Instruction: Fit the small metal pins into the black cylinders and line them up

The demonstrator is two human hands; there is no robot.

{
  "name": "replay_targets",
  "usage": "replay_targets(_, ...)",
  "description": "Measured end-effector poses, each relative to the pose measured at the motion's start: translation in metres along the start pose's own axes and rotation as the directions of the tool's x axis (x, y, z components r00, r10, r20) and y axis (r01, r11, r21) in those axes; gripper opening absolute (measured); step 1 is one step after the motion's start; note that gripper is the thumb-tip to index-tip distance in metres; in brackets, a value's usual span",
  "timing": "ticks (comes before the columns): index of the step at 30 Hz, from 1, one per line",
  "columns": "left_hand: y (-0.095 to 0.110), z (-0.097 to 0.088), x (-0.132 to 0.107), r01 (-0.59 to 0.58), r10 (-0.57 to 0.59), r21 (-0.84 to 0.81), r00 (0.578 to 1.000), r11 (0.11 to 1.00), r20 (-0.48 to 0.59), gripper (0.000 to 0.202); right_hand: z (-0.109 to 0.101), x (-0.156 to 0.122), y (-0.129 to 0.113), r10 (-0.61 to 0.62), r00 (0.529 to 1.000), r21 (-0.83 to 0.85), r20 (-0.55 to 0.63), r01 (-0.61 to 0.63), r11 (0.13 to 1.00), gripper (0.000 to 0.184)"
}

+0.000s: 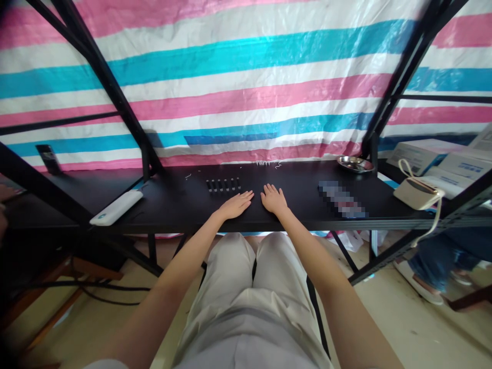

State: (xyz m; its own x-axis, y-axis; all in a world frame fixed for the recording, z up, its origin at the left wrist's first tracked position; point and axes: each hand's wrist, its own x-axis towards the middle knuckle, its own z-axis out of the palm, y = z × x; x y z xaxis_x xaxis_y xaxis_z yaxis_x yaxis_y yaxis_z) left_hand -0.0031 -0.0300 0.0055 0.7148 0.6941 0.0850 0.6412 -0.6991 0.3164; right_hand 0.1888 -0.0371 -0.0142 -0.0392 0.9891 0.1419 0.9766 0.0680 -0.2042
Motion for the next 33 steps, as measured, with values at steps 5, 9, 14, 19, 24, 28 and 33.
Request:
replay_targets(5, -0.001, 0.001, 0.001, 0.002, -0.002, -0.005, 1.0, 1.0, -0.001, 0.048, 0.001, 0.001, 0.001, 0.003, 1.0, 0.01, 0.004, -0.003, 1.0, 0.053)
replay_targets(9, -0.001, 0.001, 0.001, 0.004, -0.004, -0.011, 1.0, 1.0, 0.002, 0.048, 0.0, 0.0, 0.0, 0.004, 1.0, 0.008, -0.002, -0.004, 1.0, 0.052)
replay_targets(14, -0.001, 0.0, 0.001, 0.01, -0.01, -0.006, 1.0, 1.0, 0.017, 0.05, 0.0, 0.0, -0.001, 0.005, 1.0, -0.005, 0.0, -0.005, 1.0, 0.052)
replay_targets(19, -0.003, 0.003, 0.001, 0.002, -0.003, -0.051, 1.0, 0.999, -0.03, 0.047, 0.001, 0.0, -0.001, 0.003, 1.0, -0.006, 0.004, -0.003, 1.0, 0.051)
replay_targets(24, -0.001, 0.003, -0.004, -0.038, -0.016, -0.169, 0.951, 0.985, -0.308, 0.034, -0.001, 0.001, -0.002, -0.03, 0.999, -0.002, -0.045, 0.03, 1.0, 0.047)
replay_targets(28, -0.002, -0.002, -0.008, 0.053, -0.195, -0.259, 0.805, 0.965, -0.561, 0.029, -0.006, 0.006, -0.006, -0.11, 0.988, 0.035, -0.111, 0.114, 0.993, 0.04)
replay_targets(33, -0.009, -0.007, -0.012, 0.134, -0.48, -0.526, 0.633, 0.84, -0.607, 0.028, -0.004, 0.025, -0.02, -0.094, 0.986, 0.151, -0.138, 0.115, 0.982, 0.035)
